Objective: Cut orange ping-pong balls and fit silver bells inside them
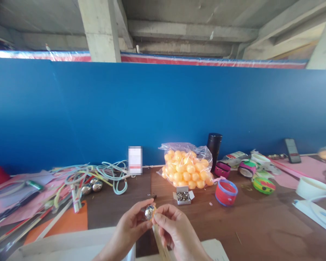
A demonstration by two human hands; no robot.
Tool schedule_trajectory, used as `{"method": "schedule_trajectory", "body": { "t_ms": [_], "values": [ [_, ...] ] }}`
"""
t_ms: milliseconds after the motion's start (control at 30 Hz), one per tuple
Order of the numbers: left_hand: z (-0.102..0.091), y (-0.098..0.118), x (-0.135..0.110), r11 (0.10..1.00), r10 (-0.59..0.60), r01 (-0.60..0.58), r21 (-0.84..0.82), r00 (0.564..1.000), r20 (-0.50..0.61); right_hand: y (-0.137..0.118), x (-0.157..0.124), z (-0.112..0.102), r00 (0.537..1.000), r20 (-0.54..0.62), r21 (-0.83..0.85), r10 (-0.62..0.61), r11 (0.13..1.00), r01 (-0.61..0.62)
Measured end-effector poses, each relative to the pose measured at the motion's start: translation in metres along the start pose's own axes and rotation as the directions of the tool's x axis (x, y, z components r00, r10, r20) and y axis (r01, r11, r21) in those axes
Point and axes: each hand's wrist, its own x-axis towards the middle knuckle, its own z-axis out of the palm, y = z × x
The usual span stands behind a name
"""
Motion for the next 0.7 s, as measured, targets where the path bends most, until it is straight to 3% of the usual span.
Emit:
{"method": "schedule_trajectory", "body": {
  "t_ms": [300, 700],
  "values": [
    [0.0033, 0.0022, 0.0000, 1.000, -0.006, 0.006, -0.018, 1.000, 0.007, 0.0034, 0.0011, -0.0040, 0.998, -0.053, -0.084, -0.019, 0.996, 0.015],
    [0.0034, 0.0027, -0.0014, 0.999, 0.016, -0.015, -0.030, 0.999, 0.028, 0.0005, -0.0007, -0.0008, 0.998, -0.032, -0.033, -0.048, 0.998, 0.047]
  ]
}}
